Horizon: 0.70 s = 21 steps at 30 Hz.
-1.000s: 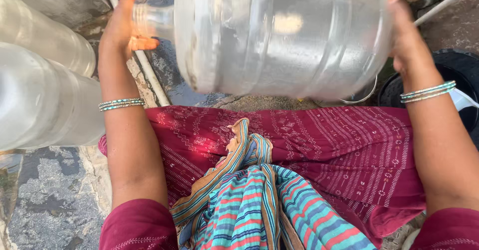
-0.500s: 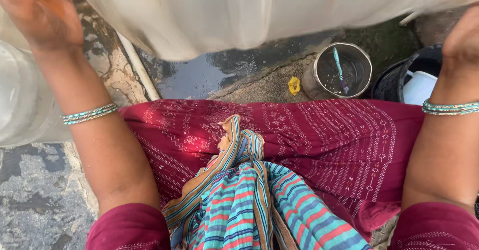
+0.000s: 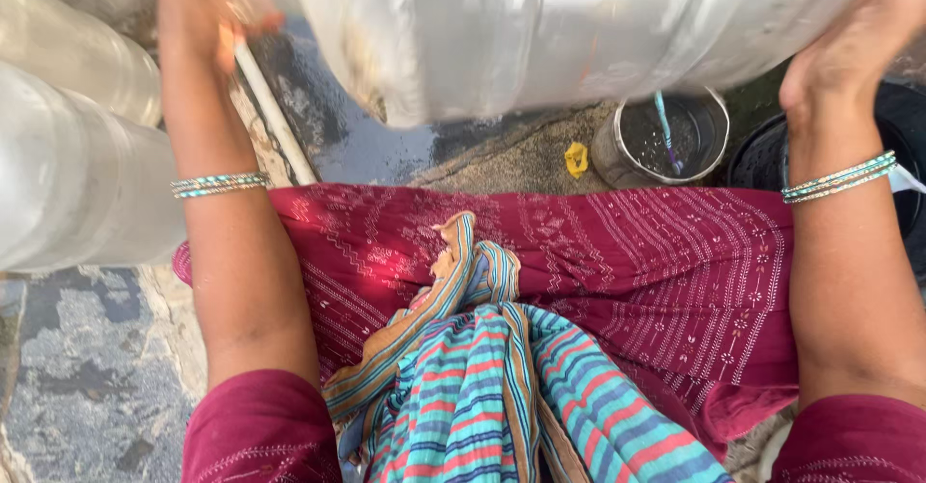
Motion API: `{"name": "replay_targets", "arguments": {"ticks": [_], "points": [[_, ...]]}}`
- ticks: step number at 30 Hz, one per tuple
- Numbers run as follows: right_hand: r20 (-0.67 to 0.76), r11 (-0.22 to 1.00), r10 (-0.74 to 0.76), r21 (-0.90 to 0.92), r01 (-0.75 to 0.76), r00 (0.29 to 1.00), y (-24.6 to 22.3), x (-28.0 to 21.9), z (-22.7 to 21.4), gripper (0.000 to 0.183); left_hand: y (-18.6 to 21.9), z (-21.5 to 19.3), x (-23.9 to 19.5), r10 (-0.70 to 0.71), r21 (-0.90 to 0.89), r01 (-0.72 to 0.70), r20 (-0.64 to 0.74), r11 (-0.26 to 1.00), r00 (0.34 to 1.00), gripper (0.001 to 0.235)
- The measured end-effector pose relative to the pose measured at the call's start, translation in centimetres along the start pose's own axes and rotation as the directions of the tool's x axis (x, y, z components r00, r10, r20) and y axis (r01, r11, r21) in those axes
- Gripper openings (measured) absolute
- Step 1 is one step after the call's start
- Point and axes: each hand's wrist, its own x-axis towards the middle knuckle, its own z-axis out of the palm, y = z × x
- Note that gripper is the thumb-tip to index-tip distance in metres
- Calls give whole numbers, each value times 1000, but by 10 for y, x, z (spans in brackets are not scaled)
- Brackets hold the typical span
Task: The person scrubs the exterior of a large plastic water dispenser with a yellow sponge, rinses it with water from a bucket, and then fills it with water using a white plastic jug.
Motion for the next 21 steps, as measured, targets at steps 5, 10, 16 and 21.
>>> {"name": "replay_targets", "arguments": {"ticks": [5,10,16,21], "points": [[-31,930,249,-272,-248,968,8,-8,14,77,13,23,-19,-502,419,456,-2,785,865,67],[82,983,158,-106,-149,984,11,2,9,57,14,31,-22,-467,475,447,-83,758,880,50],[-9,993,-113,25,113,994,8,19,-35,55,20,-9,-4,286,-36,-285,37,958,957,35],[-25,972,-189,136,190,982,7,13,-46,56,-9,-23,2,584,-113,-603,-161,790,796,24]]}}
